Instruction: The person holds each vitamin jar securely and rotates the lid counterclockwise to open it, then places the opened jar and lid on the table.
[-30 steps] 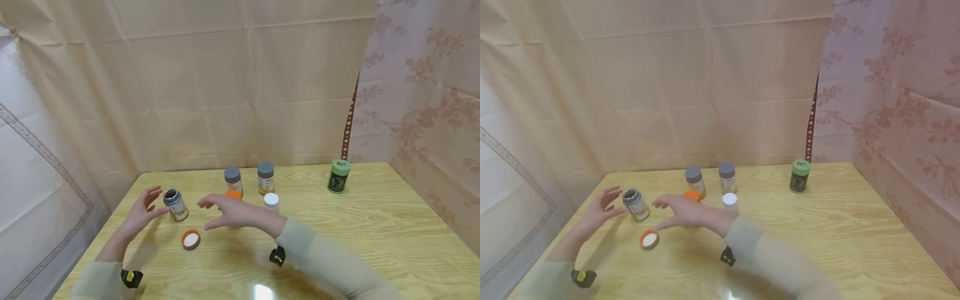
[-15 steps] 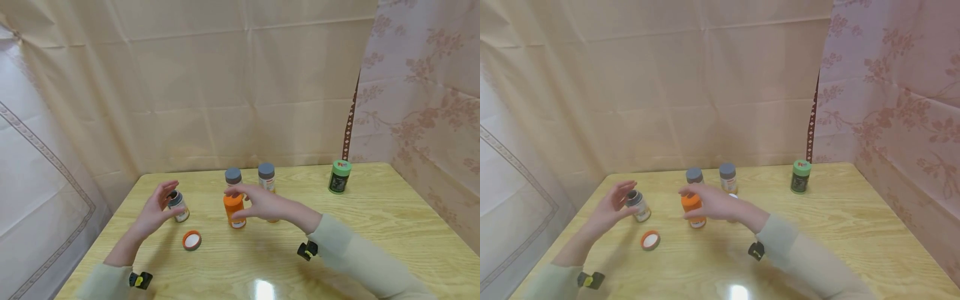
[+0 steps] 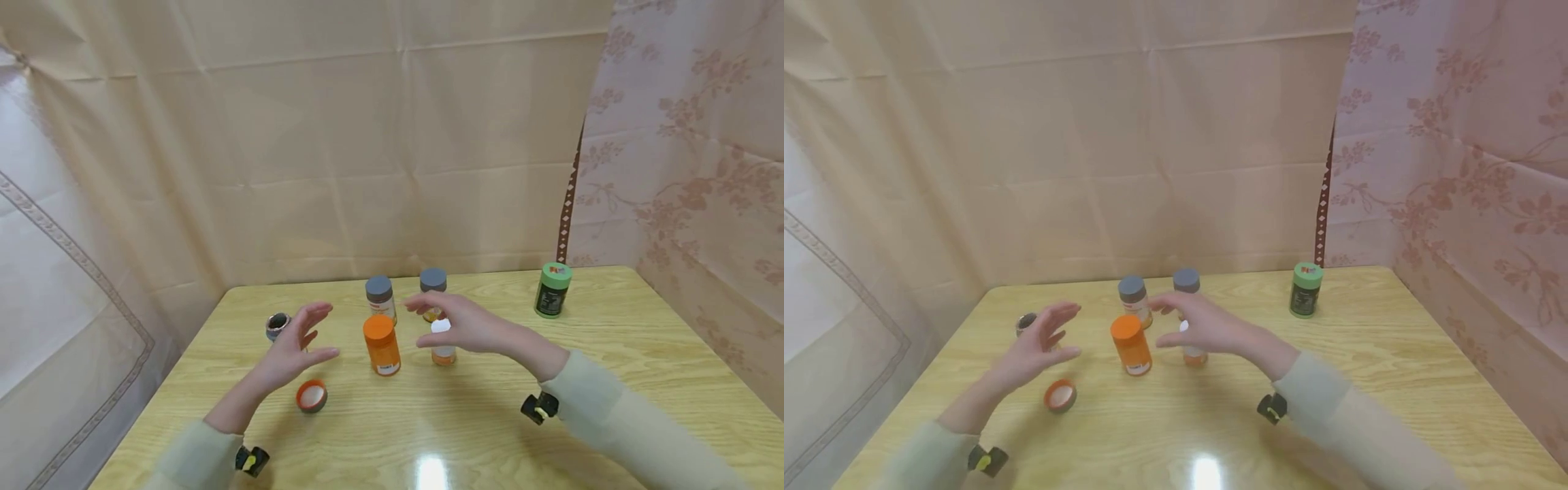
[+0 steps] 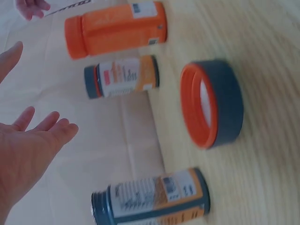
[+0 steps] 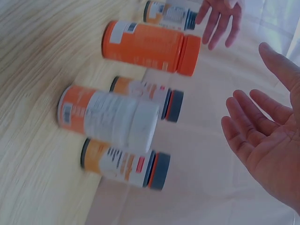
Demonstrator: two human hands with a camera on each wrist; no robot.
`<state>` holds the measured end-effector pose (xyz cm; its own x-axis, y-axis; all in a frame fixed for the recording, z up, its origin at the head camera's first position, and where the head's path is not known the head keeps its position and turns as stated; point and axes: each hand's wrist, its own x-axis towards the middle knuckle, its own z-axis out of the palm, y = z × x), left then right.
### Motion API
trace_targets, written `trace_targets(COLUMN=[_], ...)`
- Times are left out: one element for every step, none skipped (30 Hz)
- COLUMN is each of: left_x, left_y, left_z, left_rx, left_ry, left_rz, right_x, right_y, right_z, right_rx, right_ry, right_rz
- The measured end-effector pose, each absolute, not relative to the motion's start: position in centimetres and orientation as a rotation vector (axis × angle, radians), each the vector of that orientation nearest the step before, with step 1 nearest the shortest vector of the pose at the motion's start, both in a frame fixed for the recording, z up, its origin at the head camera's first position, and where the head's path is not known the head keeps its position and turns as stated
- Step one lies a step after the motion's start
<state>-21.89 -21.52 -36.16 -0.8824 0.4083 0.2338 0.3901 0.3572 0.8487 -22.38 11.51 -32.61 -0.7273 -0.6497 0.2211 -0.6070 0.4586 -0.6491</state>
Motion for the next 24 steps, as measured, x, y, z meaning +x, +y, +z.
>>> trace_targets(left_x=[-21.9, -21.9, -21.9, -21.9, -22.0, -22.0, -22.1, -22.1, -22.2, -22.2, -22.3, -22.3, -22.4, -22.5, -22.6, -22.8, -22.9, -23.0, -23.1, -23.2, -23.3, -23.5, -23.5, -23.6], left_y=[-21.2, -21.0, -20.7, -20.5, -20.2, -20.0, -19.8, -19.6, -19.4, -19.2, -19.0, -18.9, -18.7, -18.5, -18.3, -18.1, -17.9, -17.7, -17.5, -17.4, -17.3, -17.2, -17.1, -17.0], left_z=[-36.3, -36.4, -36.5, -36.6, -36.8, -37.0, -37.1, -37.3, -37.4, -37.6, -37.8, -37.9, -38.0, -38.2, -38.4, -38.5, -38.7, -38.8, -39.0, -39.2, -39.4, -39.6, -39.7, -39.9], left_rx=[0.762, 0.755, 0.757, 0.760, 0.758, 0.754, 0.755, 0.747, 0.750, 0.739, 0.731, 0.720, 0.714, 0.699, 0.693, 0.681, 0.670, 0.657, 0.646, 0.642, 0.641, 0.634, 0.628, 0.631], left_ry=[2.571, 2.568, 2.566, 2.559, 2.552, 2.543, 2.535, 2.520, 2.506, 2.493, 2.481, 2.469, 2.456, 2.441, 2.430, 2.420, 2.403, 2.389, 2.375, 2.365, 2.361, 2.355, 2.348, 2.347], left_rz=[1.604, 1.611, 1.611, 1.618, 1.619, 1.624, 1.624, 1.631, 1.635, 1.645, 1.650, 1.661, 1.672, 1.686, 1.693, 1.699, 1.711, 1.726, 1.737, 1.746, 1.752, 1.760, 1.770, 1.770], right_x=[-22.4, -22.4, -22.4, -22.4, -22.5, -22.5, -22.5, -22.5, -22.5, -22.5, -22.6, -22.6, -22.6, -22.6, -22.6, -22.6, -22.7, -22.7, -22.7, -22.7, -22.7, -22.6, -22.6, -22.5], right_y=[11.8, 12.1, 12.5, 12.8, 13.2, 13.5, 13.8, 14.1, 14.4, 14.7, 15.0, 15.2, 15.5, 15.8, 16.0, 16.3, 16.6, 16.8, 17.1, 17.3, 17.5, 17.7, 17.9, 18.1], right_z=[-32.6, -32.7, -32.7, -32.7, -32.8, -32.9, -33.0, -33.1, -33.2, -33.3, -33.5, -33.6, -33.7, -33.8, -34.0, -34.1, -34.3, -34.4, -34.6, -34.7, -34.8, -34.9, -35.0, -35.1], right_rx=[-1.119, -1.099, -1.077, -1.066, -1.052, -1.042, -1.028, -1.024, -1.019, -1.016, -1.010, -1.006, -1.003, -0.998, -0.992, -0.985, -0.979, -0.972, -0.965, -0.958, -0.954, -0.950, -0.946, -0.943], right_ry=[2.636, 2.642, 2.651, 2.661, 2.670, 2.683, 2.691, 2.701, 2.712, 2.723, 2.731, 2.740, 2.748, 2.756, 2.769, 2.779, 2.788, 2.797, 2.810, 2.819, 2.828, 2.833, 2.838, 2.844], right_rz=[-1.137, -1.136, -1.132, -1.129, -1.128, -1.125, -1.126, -1.124, -1.124, -1.127, -1.134, -1.141, -1.151, -1.157, -1.160, -1.164, -1.168, -1.170, -1.168, -1.166, -1.169, -1.173, -1.177, -1.176])
